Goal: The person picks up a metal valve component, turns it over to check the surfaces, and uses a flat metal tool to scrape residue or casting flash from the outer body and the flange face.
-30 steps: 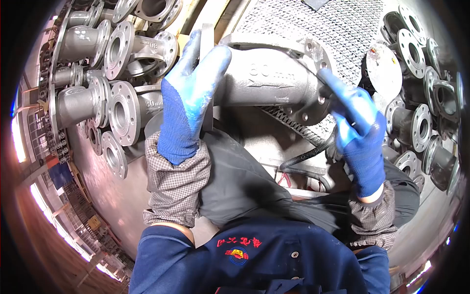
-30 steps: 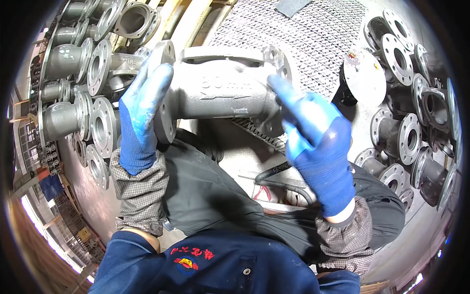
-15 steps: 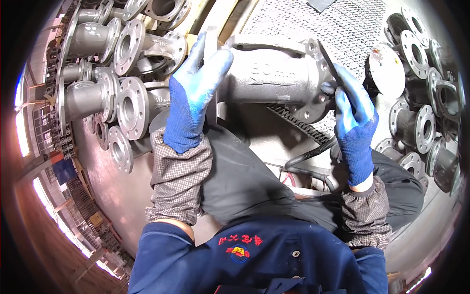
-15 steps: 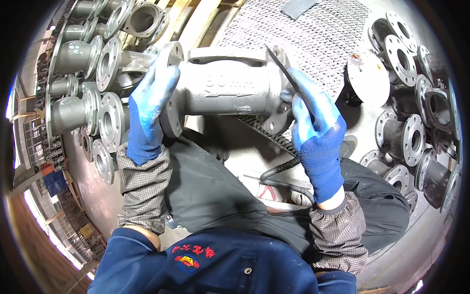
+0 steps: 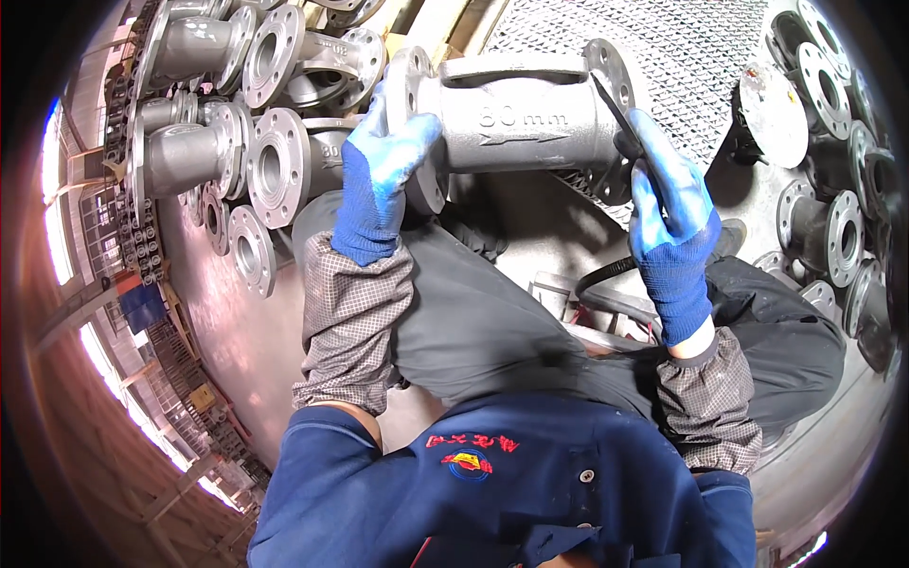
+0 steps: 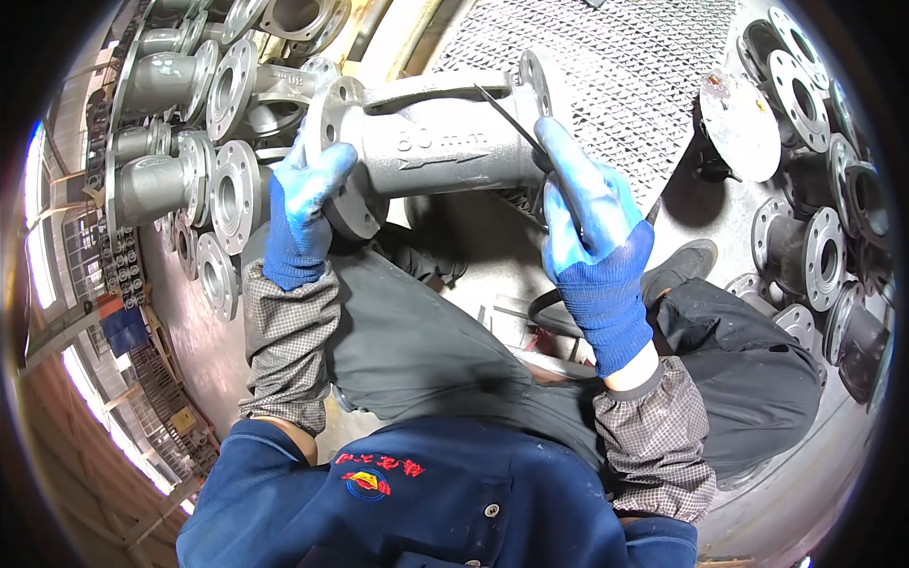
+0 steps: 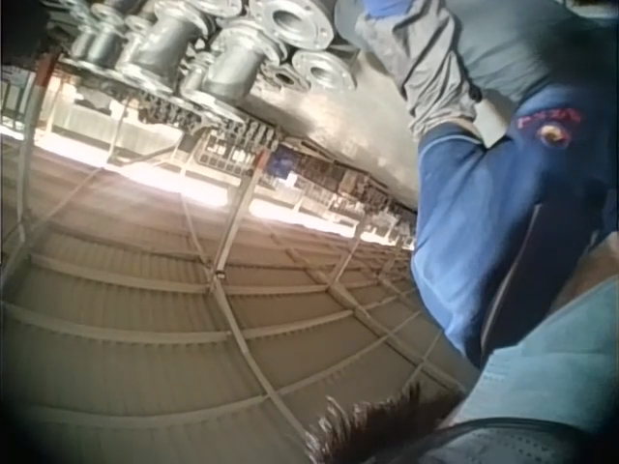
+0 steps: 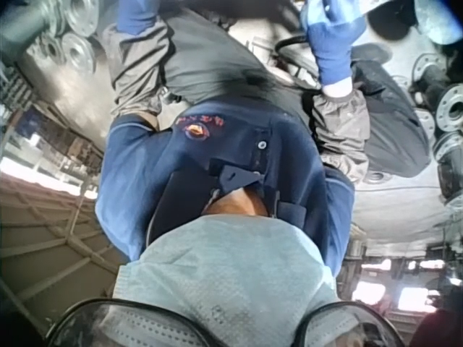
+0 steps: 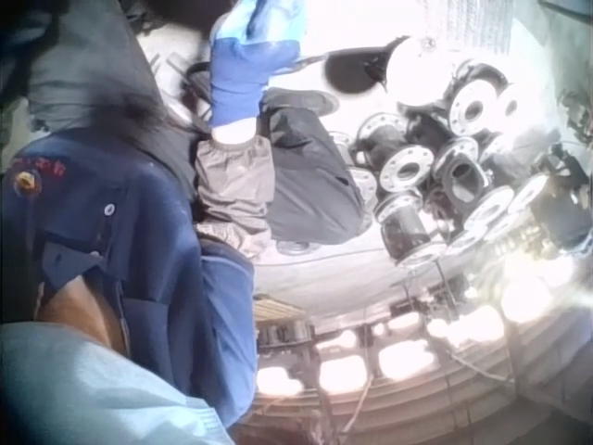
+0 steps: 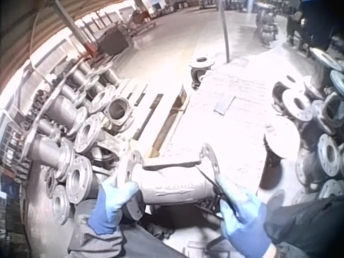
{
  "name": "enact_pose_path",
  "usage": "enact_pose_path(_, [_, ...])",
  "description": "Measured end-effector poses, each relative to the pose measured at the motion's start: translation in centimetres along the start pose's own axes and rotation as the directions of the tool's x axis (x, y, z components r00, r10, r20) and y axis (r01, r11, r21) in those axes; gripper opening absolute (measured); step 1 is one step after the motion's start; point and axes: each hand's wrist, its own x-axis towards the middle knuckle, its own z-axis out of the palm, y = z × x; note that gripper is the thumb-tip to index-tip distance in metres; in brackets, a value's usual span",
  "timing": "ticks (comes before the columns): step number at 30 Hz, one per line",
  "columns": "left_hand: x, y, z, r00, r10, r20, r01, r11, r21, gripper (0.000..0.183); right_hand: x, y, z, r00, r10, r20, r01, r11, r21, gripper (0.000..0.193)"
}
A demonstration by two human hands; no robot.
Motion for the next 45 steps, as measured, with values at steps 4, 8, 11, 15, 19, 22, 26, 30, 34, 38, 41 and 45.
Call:
enact_pose_path(4, [-0.2,-0.1,0.4,0.994,-0.104,-0.043,0.097,0.986,-0.137,0.056,-0.4,0.2,0.2,1.0,0.018,0.011,-0.018,1.0,0.007,0.041])
enact_pose_path(8, [-0.4,0.3,0.2,0.995,-0.099,-0.025,0.096,0.989,-0.109,0.058,-0.6,0.0,0.3,1.0,0.018,0.008,-0.018,1.0,0.02,0.041])
enact_pose_path(11, [-0.6,0.8,0.6,0.995,-0.088,-0.037,0.081,0.985,-0.154,0.06,-1.0,-0.1,0.1,1.0,0.017,-0.026,-0.018,0.999,-0.039,0.041])
enact_pose_path(15, [-0.3,1.1,1.5,0.998,-0.013,-0.059,0.012,1.0,-0.024,0.063,-1.4,0.8,-0.4,0.994,-0.069,-0.084,0.066,0.997,-0.033,0.041])
enact_pose_path(19, [-0.4,1.8,2.7,0.992,0.077,-0.098,-0.066,0.991,0.113,0.067,-1.2,-0.2,-1.6,0.996,-0.094,0.0,0.093,0.989,-0.114,0.044])
enact_pose_path(22, [-0.7,1.8,3.2,0.983,0.148,-0.108,-0.122,0.967,0.222,0.068,-1.5,-2.2,-1.6,0.997,-0.027,0.07,0.038,0.987,-0.154,0.045])
enact_pose_path(26, [-0.6,2.0,4.0,0.968,0.224,-0.117,-0.188,0.948,0.255,0.068,-2.7,-1.3,-0.9,0.998,0.019,0.057,-0.013,0.994,-0.105,0.045])
enact_pose_path(30, [-0.8,2.6,4.2,0.978,0.174,-0.116,-0.155,0.976,0.151,0.068,-2.9,-1.0,0.0,0.999,0.037,0.026,-0.036,0.998,-0.048,0.042])
enact_pose_path(34, [-0.7,1.9,4.1,0.962,0.251,-0.113,-0.213,0.939,0.27,0.068,-2.9,-1.2,0.6,0.993,0.106,0.056,-0.107,0.994,0.006,0.039])
enact_pose_path(38, [-0.8,2.5,4.5,0.975,0.189,-0.117,-0.158,0.959,0.234,0.068,-3.1,-1.1,0.5,0.982,0.171,0.075,-0.175,0.984,0.044,0.036])
enact_pose_path(41, [-0.8,2.4,4.5,0.974,0.196,-0.118,-0.168,0.962,0.215,0.068,-3.1,-1.0,0.4,0.986,0.143,0.081,-0.145,0.989,0.012,0.036])
enact_pose_path(45, [-0.7,2.6,4.6,0.978,0.181,-0.101,-0.15,0.955,0.255,0.068,-3.1,-0.9,0.3,0.989,0.13,0.076,-0.128,0.991,-0.028,0.037])
